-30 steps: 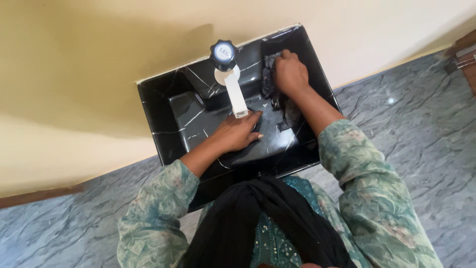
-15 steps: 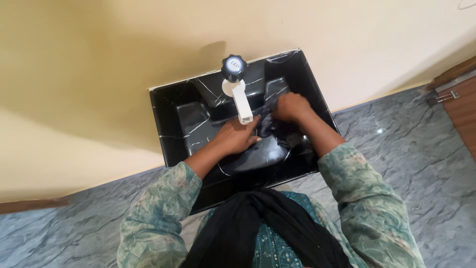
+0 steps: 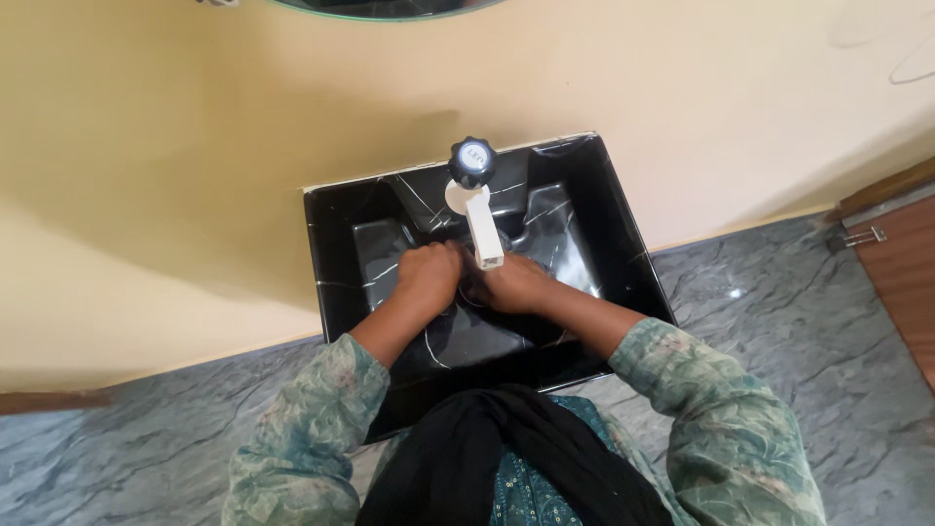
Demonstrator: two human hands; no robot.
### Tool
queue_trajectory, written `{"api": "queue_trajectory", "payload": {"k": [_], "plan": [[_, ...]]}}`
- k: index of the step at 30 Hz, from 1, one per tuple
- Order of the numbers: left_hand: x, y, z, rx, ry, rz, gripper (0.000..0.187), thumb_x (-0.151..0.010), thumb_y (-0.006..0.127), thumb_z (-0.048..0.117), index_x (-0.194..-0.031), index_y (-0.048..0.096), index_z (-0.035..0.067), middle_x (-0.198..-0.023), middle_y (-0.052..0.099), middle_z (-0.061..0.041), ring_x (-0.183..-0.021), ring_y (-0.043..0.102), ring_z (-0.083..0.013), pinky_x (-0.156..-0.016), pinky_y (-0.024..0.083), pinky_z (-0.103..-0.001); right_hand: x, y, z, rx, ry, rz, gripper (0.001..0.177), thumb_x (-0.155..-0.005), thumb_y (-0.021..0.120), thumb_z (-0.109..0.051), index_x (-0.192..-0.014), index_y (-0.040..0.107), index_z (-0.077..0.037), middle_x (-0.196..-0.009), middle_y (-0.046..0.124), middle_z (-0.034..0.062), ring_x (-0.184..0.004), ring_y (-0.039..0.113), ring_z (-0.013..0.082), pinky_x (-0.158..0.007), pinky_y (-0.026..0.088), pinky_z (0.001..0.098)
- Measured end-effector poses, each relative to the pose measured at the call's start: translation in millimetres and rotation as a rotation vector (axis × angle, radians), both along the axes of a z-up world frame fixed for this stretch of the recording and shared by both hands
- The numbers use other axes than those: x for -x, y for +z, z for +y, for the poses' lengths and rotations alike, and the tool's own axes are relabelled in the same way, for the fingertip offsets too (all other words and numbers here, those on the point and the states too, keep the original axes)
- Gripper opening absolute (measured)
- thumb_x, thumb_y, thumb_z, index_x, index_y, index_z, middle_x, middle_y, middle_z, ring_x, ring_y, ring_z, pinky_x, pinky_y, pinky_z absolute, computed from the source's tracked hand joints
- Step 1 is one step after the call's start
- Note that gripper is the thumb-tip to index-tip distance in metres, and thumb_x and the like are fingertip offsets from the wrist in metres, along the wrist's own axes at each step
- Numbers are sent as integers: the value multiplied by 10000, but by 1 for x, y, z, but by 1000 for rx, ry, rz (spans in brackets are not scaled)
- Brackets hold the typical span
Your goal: The person washes a dark patterned cloth by hand in a black sink. They repeatedly wet, rub, and wring the cloth under running water from a white faucet, then briefly wipe the mirror above the sink before returning to the cloth.
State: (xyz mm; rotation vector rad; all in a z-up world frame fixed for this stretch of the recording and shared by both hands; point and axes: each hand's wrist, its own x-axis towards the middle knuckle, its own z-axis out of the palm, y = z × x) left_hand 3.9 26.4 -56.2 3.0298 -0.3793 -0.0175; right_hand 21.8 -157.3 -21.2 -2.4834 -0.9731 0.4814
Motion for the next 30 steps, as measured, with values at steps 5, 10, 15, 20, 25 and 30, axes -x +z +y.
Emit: {"api": "queue_trajectory", "payload": {"k": [5,10,15,20,25,30], "plan": [[0,-9,-14,196,9,97,289,-767,675,69,-1034,639,-36,-996,688,-262,-881,717,-418,-712,585,-484,-19,-26,-3,20,15,-220,357,-883,657,-200,-1208,629,-55,-1087,705,225,-957,700,411,-797,578,487],[1,-33,-29,346,-77,4,270,-886,576,76,-1112,608,-68,-1063,636,-319,-896,663,-462,-752,565,-517,-43,-24,-12,215,-161,-100,208,-901,630,-186,-1015,739,-50,-1023,732,225,-951,707,418,-813,569,508],[2,-36,-46,510,-217,-76,252,-997,456,124,-1147,621,6,-1114,656,-273,-991,656,-454,-874,533,-541,-66,-1,-43,440,-273,-93,215,-856,642,-147,-1010,782,-96,-1043,741,195,-1005,711,384,-852,579,496],[-7,-34,-51,621,-194,-11,305,-977,491,211,-1157,661,33,-1029,710,-258,-920,686,-442,-811,534,-521,-84,2,-74,414,-350,-7,325,-805,665,-150,-1094,803,-201,-1077,738,154,-1009,698,372,-873,561,488],[-17,-46,-44,204,-218,-80,279,-999,512,243,-1090,695,54,-971,728,-204,-861,728,-368,-678,573,-476,-86,-47,-65,260,47,-81,301,-822,754,-263,-1040,767,-55,-1107,732,222,-1047,685,382,-943,552,457],[-9,-8,-21,-113,24,129,215,-952,603,209,-1035,782,123,-1018,743,-118,-927,759,-272,-688,603,-390,-33,-33,-24,104,97,63,589,-813,800,-377,-1315,635,-118,-1297,673,227,-1215,625,405,-1024,494,456]]}}
